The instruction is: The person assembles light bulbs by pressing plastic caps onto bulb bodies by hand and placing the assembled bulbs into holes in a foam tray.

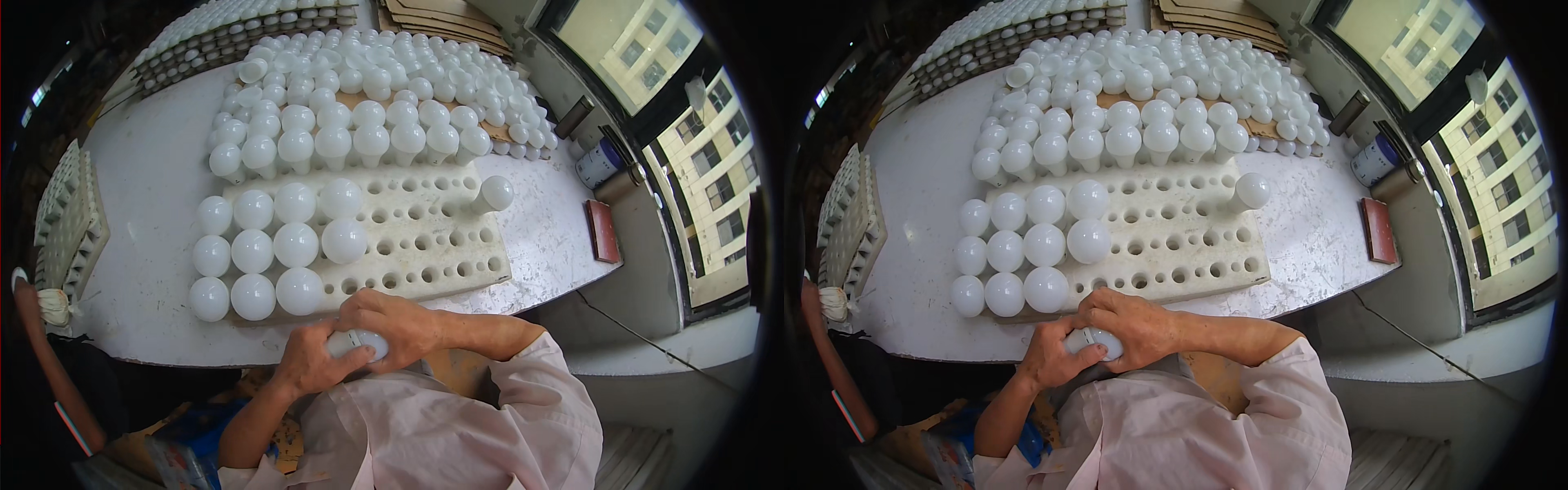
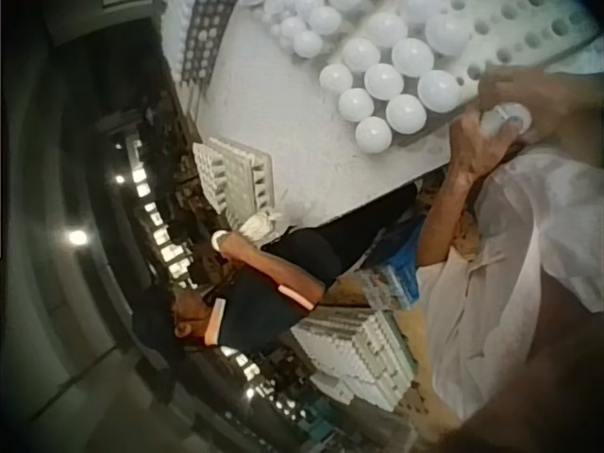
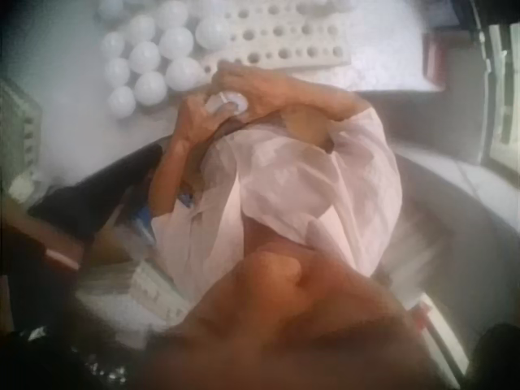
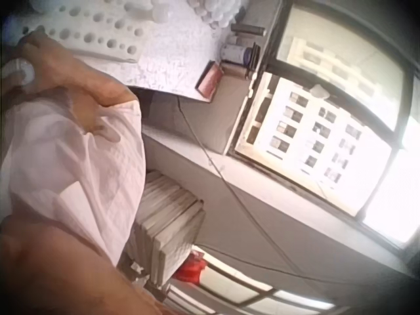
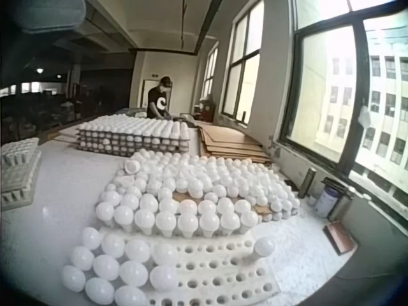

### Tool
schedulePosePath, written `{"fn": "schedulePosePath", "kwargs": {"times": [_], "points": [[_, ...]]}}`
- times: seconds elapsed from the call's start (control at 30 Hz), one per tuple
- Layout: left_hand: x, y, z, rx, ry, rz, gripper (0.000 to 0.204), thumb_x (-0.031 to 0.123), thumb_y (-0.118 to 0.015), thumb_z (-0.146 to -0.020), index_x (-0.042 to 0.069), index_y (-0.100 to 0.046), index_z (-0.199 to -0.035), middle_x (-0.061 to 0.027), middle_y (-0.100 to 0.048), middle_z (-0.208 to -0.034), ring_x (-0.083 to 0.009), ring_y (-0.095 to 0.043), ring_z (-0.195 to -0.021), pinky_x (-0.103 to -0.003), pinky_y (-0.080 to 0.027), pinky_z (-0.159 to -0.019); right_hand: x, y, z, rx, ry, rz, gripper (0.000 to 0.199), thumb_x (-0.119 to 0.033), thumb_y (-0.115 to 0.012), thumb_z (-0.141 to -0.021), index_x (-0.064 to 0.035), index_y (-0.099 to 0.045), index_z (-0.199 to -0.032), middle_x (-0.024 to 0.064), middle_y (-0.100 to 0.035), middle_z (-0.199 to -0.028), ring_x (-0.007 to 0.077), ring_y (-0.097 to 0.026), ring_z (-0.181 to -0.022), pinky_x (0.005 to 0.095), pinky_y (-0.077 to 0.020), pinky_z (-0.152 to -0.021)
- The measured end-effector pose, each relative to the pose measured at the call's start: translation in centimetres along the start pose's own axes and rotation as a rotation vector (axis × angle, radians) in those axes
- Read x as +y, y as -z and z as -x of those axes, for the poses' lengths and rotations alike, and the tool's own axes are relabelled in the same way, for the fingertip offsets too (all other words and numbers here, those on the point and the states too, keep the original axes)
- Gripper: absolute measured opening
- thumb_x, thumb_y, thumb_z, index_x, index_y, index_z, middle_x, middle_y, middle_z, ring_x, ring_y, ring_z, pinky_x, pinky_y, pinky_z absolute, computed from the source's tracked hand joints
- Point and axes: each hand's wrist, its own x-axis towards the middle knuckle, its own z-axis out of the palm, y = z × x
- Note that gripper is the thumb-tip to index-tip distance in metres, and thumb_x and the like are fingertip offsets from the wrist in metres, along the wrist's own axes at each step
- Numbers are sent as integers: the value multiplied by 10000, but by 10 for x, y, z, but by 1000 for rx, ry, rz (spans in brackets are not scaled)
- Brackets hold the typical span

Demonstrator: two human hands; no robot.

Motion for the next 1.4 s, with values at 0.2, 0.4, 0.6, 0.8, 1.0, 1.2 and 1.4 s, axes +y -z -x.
{"fn": "schedulePosePath", "kwargs": {"times": [0.2, 0.4, 0.6, 0.8, 1.0, 1.2, 1.4], "points": [[-3, -4, -2, 45, 26, 42, 513, 399, -754, -670, -50, -670, -903, -194, -677, -772, -268, -677, -715, -351, -524, -651, 4, -10, -2, 181, 154, -17, 486, -77, -770, -634, -58, -576, -1079, 123, -531, -1066, 288, -530, -930, 383, -449, -784], [4, -6, -5, 39, 71, -27, 485, 367, -736, -660, -67, -655, -859, -190, -664, -736, -234, -667, -704, -349, -516, -646, 15, -19, -3, 232, 226, -125, 342, -52, -732, -639, -54, -606, -957, 114, -559, -1001, 270, -540, -874, 363, -449, -748], [-4, -6, -3, 43, 48, 83, 467, 365, -695, -701, -80, -645, -835, -182, -654, -714, -232, -650, -673, -367, -509, -634, 13, -16, -2, 176, 143, -120, 492, -75, -777, -640, -45, -555, -1078, 125, -549, -1054, 285, -540, -915, 387, -449, -791], [-29, -6, -3, -269, 250, 719, 493, 417, -572, -895, -68, -640, -954, -144, -667, -749, -177, -657, -686, -271, -491, -552, 9, -12, 19, 190, -197, -210, 754, -133, -847, -653, -49, -418, -1267, 142, -480, -1226, 263, -503, -1113, 385, -424, -929], [-38, -8, 12, -109, 322, 812, 447, 313, -501, -982, -89, -539, -1174, -177, -678, -936, -223, -698, -841, -252, -545, -600, 21, 3, 22, 374, -227, -275, 728, -157, -837, -664, -49, -433, -1260, 150, -491, -1242, 258, -504, -1164, 379, -415, -972], [-10, 31, 61, -131, 98, 387, 389, 5, -666, -832, -113, -542, -1181, -238, -662, -1086, -244, -703, -871, -258, -551, -641, 20, 30, -9, 358, -50, 225, 700, -115, -836, -627, -107, -510, -1247, 164, -446, -1300, 344, -497, -1132, 423, -468, -913], [-17, 94, 81, 326, -44, 503, 317, 7, -640, -832, -85, -584, -1130, -200, -693, -1020, -226, -701, -852, -252, -528, -669, 36, 23, -30, -52, 110, 547, 778, -156, -806, -601, -152, -504, -1318, 103, -455, -1289, 316, -492, -1116, 410, -468, -895]]}}
